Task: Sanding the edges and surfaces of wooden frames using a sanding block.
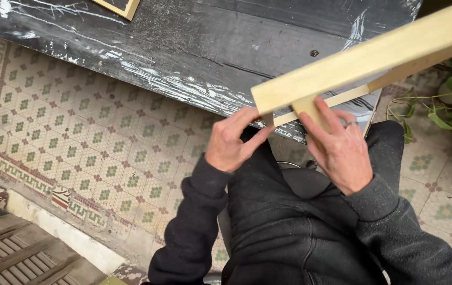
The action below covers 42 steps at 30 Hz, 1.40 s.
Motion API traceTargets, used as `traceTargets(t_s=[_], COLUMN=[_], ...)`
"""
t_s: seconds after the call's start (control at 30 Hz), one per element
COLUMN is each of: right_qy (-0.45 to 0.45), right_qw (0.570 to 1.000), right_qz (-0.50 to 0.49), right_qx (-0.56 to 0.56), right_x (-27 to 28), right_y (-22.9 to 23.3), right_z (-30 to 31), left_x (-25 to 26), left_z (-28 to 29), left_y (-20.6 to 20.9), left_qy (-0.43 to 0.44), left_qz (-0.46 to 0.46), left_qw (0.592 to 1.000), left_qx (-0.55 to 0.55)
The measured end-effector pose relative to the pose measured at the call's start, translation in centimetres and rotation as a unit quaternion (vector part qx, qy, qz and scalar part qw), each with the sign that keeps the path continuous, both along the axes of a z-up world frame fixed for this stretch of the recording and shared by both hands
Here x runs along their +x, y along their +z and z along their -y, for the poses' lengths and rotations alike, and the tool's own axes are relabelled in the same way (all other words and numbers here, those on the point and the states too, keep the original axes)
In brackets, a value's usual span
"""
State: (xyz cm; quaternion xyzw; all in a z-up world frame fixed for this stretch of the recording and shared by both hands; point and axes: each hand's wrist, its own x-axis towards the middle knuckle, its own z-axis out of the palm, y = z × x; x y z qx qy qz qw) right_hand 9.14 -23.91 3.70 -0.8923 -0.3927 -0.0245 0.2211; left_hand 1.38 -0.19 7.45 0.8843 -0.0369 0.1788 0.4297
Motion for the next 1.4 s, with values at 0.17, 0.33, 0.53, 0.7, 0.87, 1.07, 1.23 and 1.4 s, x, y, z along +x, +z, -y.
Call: traceTargets(t_s=[0.17,0.33,0.53,0.7,0.87,1.07,1.23,1.4], right_qy=[0.02,0.012,0.041,-0.022,-0.02,-0.006,-0.051,-0.027], right_qw=[1.0,0.999,0.998,0.999,0.999,0.999,0.999,0.999], right_qz=[-0.011,-0.034,-0.043,-0.033,-0.044,-0.034,-0.015,-0.043], right_qx=[0.017,-0.02,0.029,0.026,-0.012,0.001,0.004,0.012], right_x=[0.1,-1.3,-2.3,-3.3,-2.6,-3.1,-2.6,-3.0], right_y=[3.1,3.6,3.5,3.0,3.5,3.3,3.2,3.0], right_z=[0.5,0.9,1.3,0.2,1.9,2.2,1.8,3.3], left_x=[-0.4,-0.3,0.4,-0.5,-0.3,0.3,-0.6,0.0], left_z=[3.5,4.7,5.0,5.0,5.0,5.5,5.3,5.3], left_y=[-0.5,-1.0,-0.5,-0.2,0.2,-0.3,0.1,-0.5], left_qy=[0.072,0.089,0.094,0.096,0.107,0.092,0.095,0.098], left_qz=[0.01,0.042,0.045,0.033,0.035,0.044,0.033,0.04], left_qw=[0.997,0.995,0.994,0.994,0.993,0.994,0.995,0.994], left_qx=[0.004,0.023,0.04,0.026,0.028,0.025,0.023,0.032])
